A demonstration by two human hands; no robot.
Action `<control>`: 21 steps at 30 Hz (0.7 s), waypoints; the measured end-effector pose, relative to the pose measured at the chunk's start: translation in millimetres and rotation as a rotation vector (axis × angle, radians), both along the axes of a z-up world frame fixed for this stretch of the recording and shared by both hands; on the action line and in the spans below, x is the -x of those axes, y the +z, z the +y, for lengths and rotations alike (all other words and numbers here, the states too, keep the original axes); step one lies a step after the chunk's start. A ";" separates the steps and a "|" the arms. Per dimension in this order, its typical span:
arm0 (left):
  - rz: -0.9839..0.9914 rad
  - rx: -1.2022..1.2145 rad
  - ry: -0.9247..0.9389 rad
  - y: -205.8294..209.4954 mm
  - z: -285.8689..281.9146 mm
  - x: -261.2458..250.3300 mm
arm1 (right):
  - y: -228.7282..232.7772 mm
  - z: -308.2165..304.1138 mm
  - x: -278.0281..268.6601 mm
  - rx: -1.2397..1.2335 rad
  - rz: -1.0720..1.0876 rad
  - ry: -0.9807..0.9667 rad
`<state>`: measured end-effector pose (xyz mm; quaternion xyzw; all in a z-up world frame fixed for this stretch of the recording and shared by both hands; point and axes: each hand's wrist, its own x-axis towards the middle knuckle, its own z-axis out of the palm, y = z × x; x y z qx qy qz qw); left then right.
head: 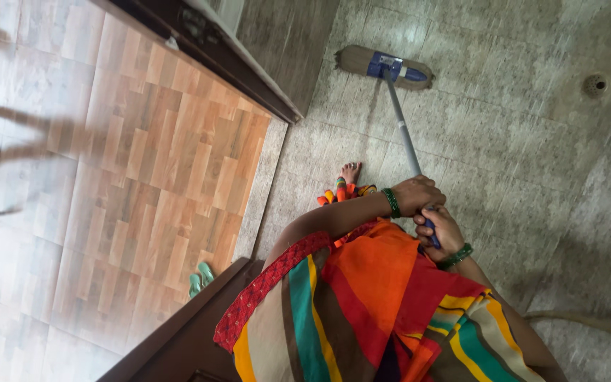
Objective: The person mops the tiled floor of a room using a flat mop with a long handle.
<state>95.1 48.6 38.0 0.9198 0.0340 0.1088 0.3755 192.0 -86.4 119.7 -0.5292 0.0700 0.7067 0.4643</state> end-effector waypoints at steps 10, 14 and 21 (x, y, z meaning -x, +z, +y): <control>0.242 -0.224 0.144 -63.0 176.3 -32.5 | -98.3 193.4 -14.5 0.061 -0.180 -0.031; 0.363 -0.188 0.175 -65.4 225.0 -33.0 | -126.5 239.4 -21.1 -0.032 -0.198 -0.014; 0.313 -0.254 0.134 -72.4 167.4 -12.3 | -125.4 177.8 6.0 0.020 -0.206 0.011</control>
